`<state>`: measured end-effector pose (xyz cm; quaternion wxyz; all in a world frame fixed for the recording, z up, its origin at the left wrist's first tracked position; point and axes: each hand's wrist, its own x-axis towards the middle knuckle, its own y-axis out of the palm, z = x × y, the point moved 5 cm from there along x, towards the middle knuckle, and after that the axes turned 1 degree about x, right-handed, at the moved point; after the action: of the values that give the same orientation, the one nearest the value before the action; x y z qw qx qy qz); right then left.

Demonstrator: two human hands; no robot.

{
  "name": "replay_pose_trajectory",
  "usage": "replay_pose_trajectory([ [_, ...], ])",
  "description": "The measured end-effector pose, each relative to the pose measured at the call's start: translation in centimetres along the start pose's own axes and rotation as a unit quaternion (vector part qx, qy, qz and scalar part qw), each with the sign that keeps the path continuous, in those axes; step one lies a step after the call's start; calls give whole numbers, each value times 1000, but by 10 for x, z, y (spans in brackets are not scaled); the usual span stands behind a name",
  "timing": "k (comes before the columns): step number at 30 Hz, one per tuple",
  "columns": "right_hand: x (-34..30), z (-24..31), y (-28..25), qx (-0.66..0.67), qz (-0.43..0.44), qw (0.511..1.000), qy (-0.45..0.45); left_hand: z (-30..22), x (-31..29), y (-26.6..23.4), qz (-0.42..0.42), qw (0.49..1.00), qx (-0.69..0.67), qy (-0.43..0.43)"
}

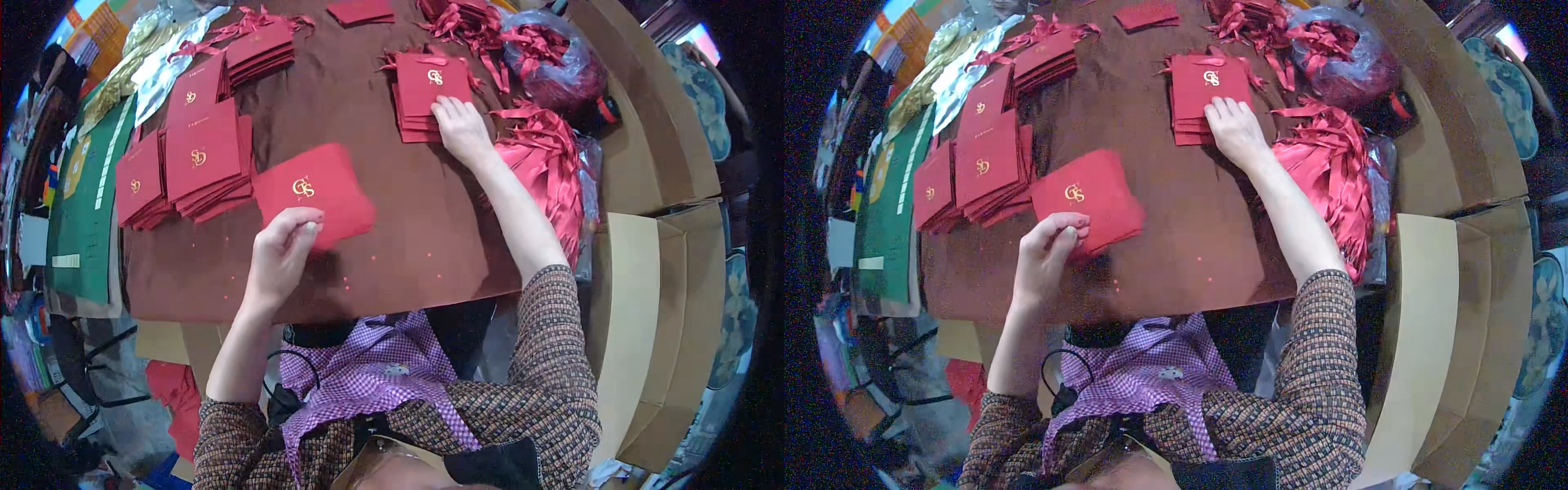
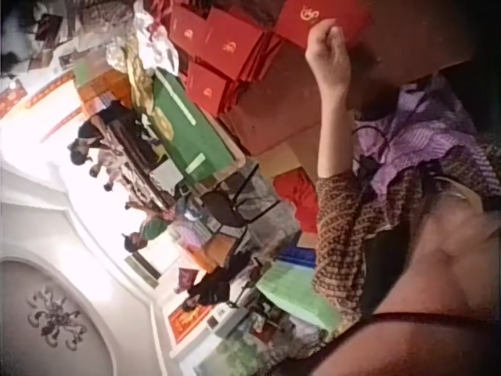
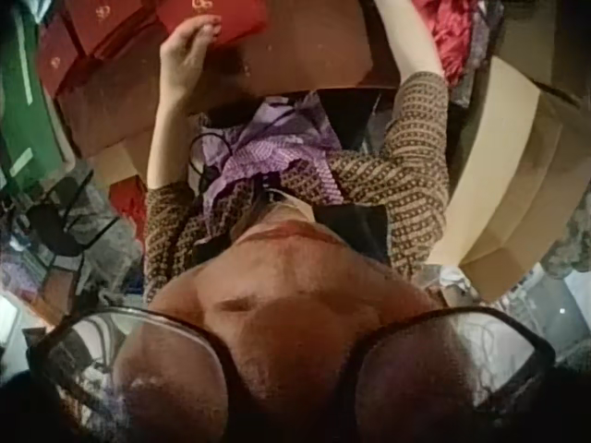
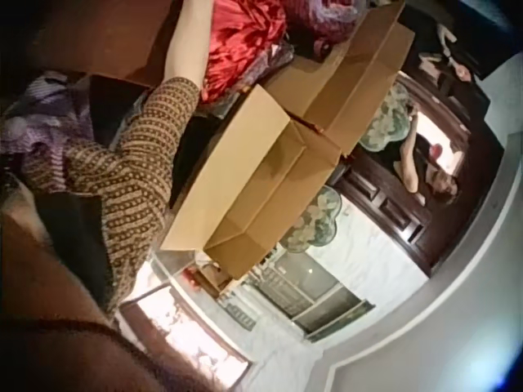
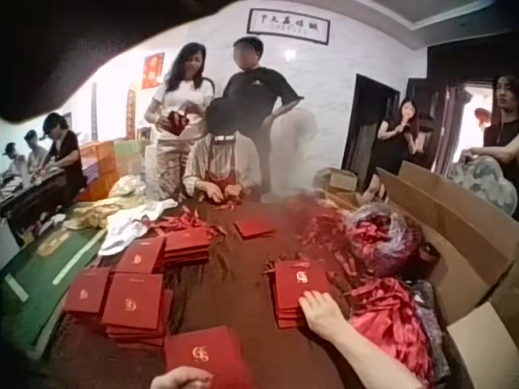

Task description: The person attaches ribbon handles to red gift bags by threading ribbons into the bags by hand.

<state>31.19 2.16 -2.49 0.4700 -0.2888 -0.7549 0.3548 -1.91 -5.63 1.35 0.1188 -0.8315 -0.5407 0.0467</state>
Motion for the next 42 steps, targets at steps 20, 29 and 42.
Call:
replay_pose_trajectory([
  [20, -33, -44, -77, 193, -29, 966, 167, 40, 92, -15, -1, 835, 543, 88],
  [29, -68, -17, -69, 197, 134, 955, 179, 15, 90, -25, -45, 858, 500, 109],
  [42, -90, 35, -102, 199, -37, 971, 127, -7, 21, 6, 46, 985, 165, 21],
])
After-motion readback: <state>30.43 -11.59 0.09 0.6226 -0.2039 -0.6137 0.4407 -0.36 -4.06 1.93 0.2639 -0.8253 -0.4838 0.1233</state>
